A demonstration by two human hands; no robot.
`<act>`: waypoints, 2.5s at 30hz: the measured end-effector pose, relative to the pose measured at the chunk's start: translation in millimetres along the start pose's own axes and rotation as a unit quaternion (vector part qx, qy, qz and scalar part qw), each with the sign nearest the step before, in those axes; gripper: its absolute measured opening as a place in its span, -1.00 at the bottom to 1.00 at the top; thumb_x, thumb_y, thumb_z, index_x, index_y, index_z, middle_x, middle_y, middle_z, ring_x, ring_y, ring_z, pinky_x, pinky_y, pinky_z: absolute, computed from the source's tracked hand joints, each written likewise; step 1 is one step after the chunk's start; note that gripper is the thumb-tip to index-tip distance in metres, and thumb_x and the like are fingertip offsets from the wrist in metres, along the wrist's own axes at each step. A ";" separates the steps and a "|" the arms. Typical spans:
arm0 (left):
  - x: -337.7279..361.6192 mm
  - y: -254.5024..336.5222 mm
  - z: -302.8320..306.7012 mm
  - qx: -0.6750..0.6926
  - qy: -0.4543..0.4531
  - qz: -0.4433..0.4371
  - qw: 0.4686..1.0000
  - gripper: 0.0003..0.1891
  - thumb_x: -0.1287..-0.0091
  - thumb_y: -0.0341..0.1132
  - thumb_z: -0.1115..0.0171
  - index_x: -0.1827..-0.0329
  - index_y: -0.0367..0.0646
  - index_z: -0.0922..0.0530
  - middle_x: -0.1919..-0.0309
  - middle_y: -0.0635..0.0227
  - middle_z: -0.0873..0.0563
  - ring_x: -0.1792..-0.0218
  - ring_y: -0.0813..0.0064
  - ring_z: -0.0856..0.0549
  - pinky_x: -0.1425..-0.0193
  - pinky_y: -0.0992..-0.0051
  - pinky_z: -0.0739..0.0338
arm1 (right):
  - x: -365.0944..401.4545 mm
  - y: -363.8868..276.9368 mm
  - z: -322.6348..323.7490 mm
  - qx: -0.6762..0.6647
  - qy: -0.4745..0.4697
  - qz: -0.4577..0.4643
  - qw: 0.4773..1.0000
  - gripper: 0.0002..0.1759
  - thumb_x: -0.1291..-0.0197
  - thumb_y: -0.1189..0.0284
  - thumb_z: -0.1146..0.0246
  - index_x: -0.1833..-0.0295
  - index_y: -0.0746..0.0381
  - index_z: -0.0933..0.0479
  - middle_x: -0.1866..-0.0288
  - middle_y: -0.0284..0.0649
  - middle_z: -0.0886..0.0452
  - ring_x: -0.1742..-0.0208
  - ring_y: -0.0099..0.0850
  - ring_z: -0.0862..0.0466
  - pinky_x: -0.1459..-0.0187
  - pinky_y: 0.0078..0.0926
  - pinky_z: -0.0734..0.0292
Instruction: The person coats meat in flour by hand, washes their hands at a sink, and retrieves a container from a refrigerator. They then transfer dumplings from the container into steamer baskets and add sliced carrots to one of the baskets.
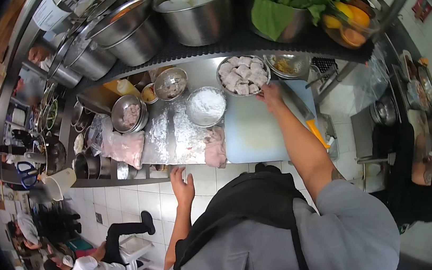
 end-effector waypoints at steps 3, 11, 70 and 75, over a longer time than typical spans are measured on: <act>22.8 -8.8 8.1 -0.002 -0.006 0.065 0.998 -0.64 -0.28 -0.40 -0.32 -0.14 -0.23 -0.56 -0.28 -0.04 -0.49 -0.31 -0.08 -0.45 -0.40 0.11 -0.37 | -18.2 -11.3 -37.5 0.034 -0.013 0.027 0.999 -0.77 -0.35 0.36 -0.13 0.10 0.34 -0.50 0.20 -0.15 -0.61 0.19 -0.32 -0.66 0.09 -0.28 -0.73; 65.7 -7.2 36.2 -0.012 0.061 0.161 0.985 -0.62 -0.25 -0.40 -0.34 -0.14 -0.20 -0.57 -0.28 -0.05 -0.49 -0.32 -0.08 -0.45 -0.38 0.11 -0.40 | -109.0 8.3 -114.5 0.126 -0.022 -0.009 0.992 -0.73 -0.32 0.35 -0.18 0.10 0.38 -0.51 0.23 -0.12 -0.58 0.27 -0.29 -0.65 0.15 -0.25 -0.77; -109.6 339.6 61.3 -0.022 -0.119 -0.504 0.855 -0.39 0.08 -0.04 -0.61 0.11 -0.19 -0.48 0.08 0.13 -0.51 -0.06 0.06 -0.46 -0.16 0.03 -0.33 | 206.1 -110.2 84.7 0.120 0.041 0.228 0.965 -0.75 -0.37 0.37 -0.25 -0.04 0.28 -0.51 0.10 -0.26 -0.64 0.07 -0.43 -0.59 -0.04 -0.47 -0.47; -116.7 256.4 -167.2 -0.123 -0.080 -0.480 0.865 -0.39 -0.09 0.00 -0.50 -0.10 -0.15 -0.49 -0.02 0.15 -0.53 -0.18 0.05 -0.45 -0.23 -0.02 -0.33 | 189.0 -104.5 24.7 0.456 0.123 0.452 0.757 -0.55 -0.31 0.34 -0.27 -0.29 0.18 -0.45 -0.47 0.14 -0.32 -0.45 -0.08 -0.39 -0.38 -0.14 -0.36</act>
Point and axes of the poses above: each hand's wrist, its own x-axis away from the middle knuckle, its own z-axis out of the back of the hand, y = z × x, the point moved 8 cm from there along -x, towards the middle knuckle
